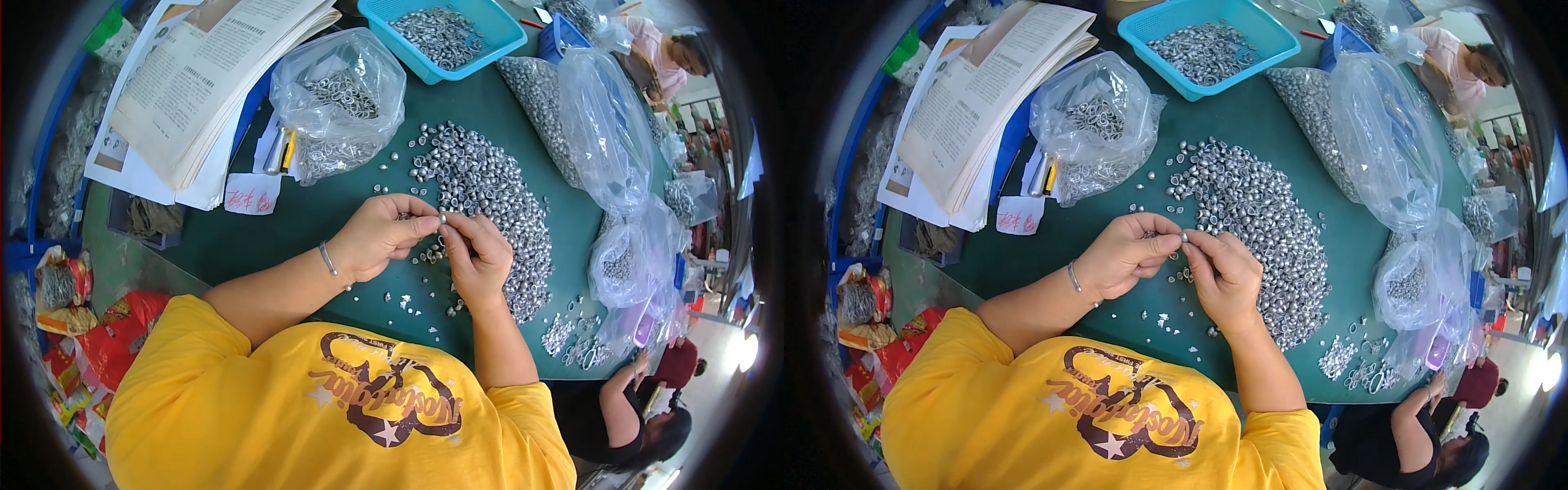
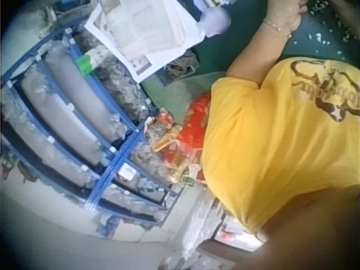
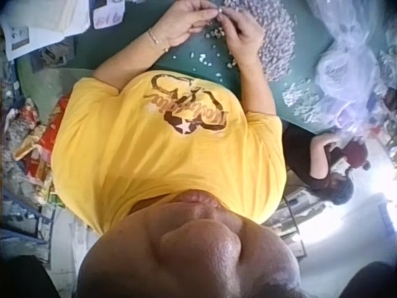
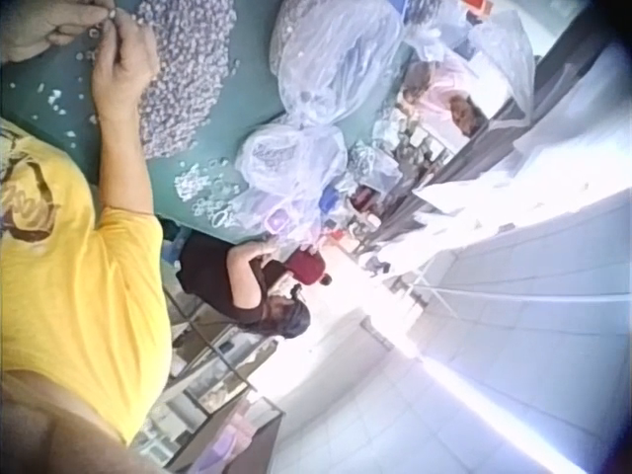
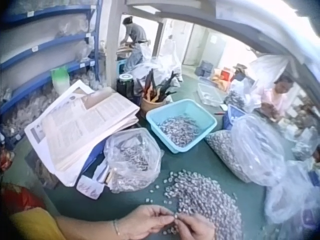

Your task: The person sorts small metal components by hand on a green table, picking them up from a large pile and placing them into different bags and containers.

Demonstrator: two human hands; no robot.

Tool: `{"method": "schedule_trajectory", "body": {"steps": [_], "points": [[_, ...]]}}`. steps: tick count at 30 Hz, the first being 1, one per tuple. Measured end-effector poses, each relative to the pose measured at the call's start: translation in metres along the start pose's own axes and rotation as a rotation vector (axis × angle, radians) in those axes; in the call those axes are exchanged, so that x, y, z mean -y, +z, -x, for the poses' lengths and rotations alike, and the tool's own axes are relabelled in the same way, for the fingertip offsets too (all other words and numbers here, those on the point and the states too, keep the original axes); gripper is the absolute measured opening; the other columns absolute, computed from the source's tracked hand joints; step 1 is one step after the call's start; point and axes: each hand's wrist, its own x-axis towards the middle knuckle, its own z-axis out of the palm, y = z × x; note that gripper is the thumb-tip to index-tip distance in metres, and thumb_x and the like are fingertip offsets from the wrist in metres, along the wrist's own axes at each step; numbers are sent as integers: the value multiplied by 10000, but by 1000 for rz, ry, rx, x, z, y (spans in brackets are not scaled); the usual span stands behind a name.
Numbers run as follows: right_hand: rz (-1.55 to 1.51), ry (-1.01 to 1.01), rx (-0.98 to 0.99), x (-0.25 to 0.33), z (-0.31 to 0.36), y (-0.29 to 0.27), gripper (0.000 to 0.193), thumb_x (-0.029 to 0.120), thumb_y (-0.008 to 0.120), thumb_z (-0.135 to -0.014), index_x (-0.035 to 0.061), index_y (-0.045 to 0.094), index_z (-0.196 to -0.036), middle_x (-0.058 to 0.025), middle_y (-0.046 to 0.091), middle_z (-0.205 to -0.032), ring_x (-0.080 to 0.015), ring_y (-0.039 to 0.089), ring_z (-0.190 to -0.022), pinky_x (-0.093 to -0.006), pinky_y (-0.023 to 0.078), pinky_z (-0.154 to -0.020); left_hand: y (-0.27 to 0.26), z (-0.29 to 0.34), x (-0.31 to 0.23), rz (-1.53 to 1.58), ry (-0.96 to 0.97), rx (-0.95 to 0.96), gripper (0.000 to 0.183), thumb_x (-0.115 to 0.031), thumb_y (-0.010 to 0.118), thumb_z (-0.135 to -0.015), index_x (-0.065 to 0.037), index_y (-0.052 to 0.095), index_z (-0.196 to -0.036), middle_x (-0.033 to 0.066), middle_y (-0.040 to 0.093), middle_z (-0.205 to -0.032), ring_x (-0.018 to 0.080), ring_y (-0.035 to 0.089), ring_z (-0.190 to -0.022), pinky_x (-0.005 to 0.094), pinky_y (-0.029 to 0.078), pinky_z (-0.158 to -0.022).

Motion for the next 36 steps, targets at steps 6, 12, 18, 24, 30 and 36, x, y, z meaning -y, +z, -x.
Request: {"method": "schedule_trajectory", "body": {"steps": [6,12,18,24,30,36], "points": [[14,-68,-48,0,2,-2,134,-39,679,-663,25,626,-769,-47,501,-574,-125,470,-469,-220,355,-416,2,1,3,-74,51,-29,141,-72,603,-804,-21,581,-934,-16,517,-691,25,393,-513,140,279,-438],[-108,87,-91,0,8,5,142,-59,670,-666,23,594,-753,-20,522,-620,-56,432,-466,-182,345,-421,12,4,-1,-491,290,-116,146,-52,635,-766,-8,627,-905,11,577,-755,39,481,-608,149,360,-520],[-164,99,-99,-7,13,6,147,-59,668,-665,22,592,-762,-17,521,-633,-46,418,-475,-173,338,-426,10,5,1,-717,484,-122,127,-46,658,-741,3,634,-857,25,596,-780,78,538,-712,193,418,-638],[-235,203,20,-3,12,-2,127,-41,646,-704,9,613,-816,-13,536,-622,-38,437,-501,-171,346,-446,8,4,2,-789,582,-142,114,-41,662,-735,-8,633,-840,31,591,-773,79,532,-696,193,414,-619],[-482,399,53,0,13,-7,97,21,586,-804,-20,622,-884,-10,587,-702,-39,484,-585,-158,382,-523,9,5,1,-824,630,-150,112,-25,666,-726,-13,631,-832,25,574,-754,75,517,-667,190,401,-592],[-634,505,44,0,14,-6,102,40,591,-811,-29,621,-879,-17,595,-733,-36,493,-618,-152,388,-546,8,4,3,-848,667,-161,115,-41,678,-713,-20,630,-816,27,573,-744,85,524,-641,199,413,-579]]}}
